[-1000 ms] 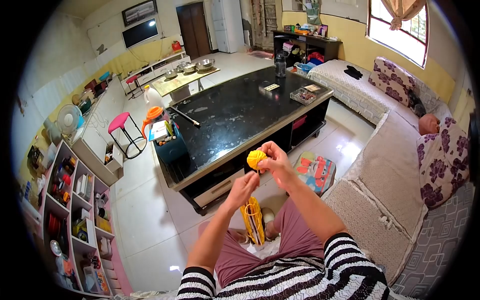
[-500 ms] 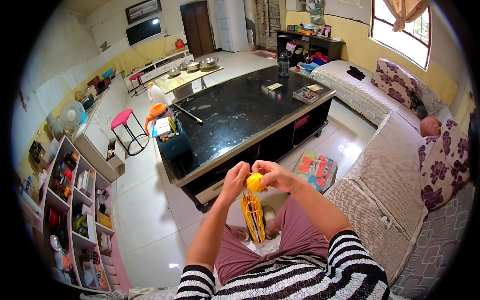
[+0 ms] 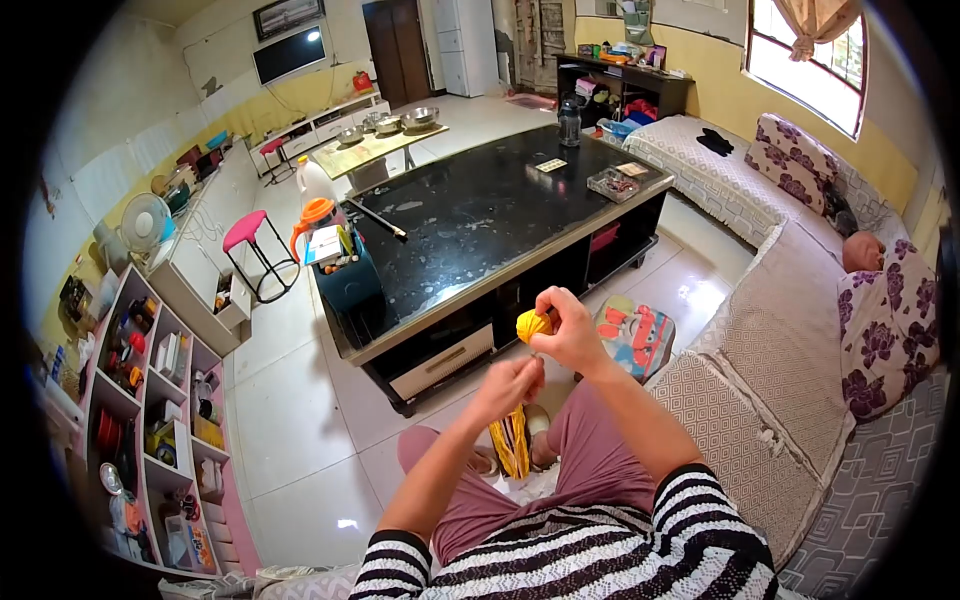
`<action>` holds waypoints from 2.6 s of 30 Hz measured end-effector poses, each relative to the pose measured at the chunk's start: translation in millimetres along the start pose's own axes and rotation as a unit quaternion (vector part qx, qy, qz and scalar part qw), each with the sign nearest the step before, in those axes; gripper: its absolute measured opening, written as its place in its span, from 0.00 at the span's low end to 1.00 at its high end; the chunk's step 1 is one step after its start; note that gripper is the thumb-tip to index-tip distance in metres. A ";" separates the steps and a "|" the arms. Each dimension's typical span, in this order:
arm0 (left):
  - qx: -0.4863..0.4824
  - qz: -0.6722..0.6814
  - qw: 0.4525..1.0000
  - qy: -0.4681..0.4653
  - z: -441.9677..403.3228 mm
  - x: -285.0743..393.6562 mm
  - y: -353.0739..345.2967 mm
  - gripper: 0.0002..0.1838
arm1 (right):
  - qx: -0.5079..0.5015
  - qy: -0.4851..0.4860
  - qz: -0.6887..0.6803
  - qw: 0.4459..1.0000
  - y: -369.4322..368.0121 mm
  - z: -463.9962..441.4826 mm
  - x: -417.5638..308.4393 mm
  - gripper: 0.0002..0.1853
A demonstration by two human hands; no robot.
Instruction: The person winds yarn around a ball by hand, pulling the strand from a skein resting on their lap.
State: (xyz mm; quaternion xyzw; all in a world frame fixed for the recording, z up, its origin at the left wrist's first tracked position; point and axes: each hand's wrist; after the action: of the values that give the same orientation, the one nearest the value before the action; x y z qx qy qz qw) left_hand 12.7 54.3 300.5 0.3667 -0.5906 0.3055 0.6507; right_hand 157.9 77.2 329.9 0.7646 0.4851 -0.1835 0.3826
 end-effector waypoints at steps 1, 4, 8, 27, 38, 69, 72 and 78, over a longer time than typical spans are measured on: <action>0.003 -0.049 0.999 0.003 -1.8 7.3 7.4 0.16 | -0.013 -0.012 0.020 1.000 2.8 -0.9 -4.1 0.14; -0.033 -0.118 0.992 0.009 -3.4 20.1 18.6 0.15 | -0.160 -0.068 -0.007 0.985 12.6 -4.6 -1.0 0.14; -0.086 -0.041 0.995 -0.004 -3.6 19.0 24.4 0.12 | -0.309 -0.197 -0.118 0.923 24.6 -7.4 -1.9 0.12; -0.090 0.147 0.985 -0.022 10.9 -29.4 -2.1 0.16 | -0.255 -0.276 -0.718 0.586 23.3 53.1 23.5 0.19; -0.079 0.105 0.991 -0.003 9.6 -36.9 -38.6 0.19 | -0.010 -0.216 -0.782 0.585 23.8 50.2 13.8 0.19; 0.044 -0.074 0.985 -0.147 -53.9 37.6 15.2 0.14 | -0.132 -0.213 -0.638 0.729 37.1 26.1 -9.0 0.18; 0.027 -0.017 0.992 -0.125 -60.1 -2.5 8.0 0.14 | -0.049 -0.165 -0.633 0.755 36.7 10.2 -8.0 0.17; -0.055 -0.190 0.971 -0.138 -31.9 34.7 13.8 0.13 | 0.056 -0.089 -0.216 0.971 18.6 -3.5 8.2 0.16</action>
State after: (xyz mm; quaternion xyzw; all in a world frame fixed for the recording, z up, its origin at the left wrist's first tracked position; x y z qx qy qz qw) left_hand 22.6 87.3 335.5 0.4744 -0.6099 0.0903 0.6284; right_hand 177.7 80.4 334.3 0.6424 0.5919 -0.3559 0.3321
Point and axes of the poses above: each hand's wrist, its own z-axis away from the middle knuckle, its own y-axis out of the back of the hand, x = y × z, and after that the axes turned 3 degrees about y, right-handed
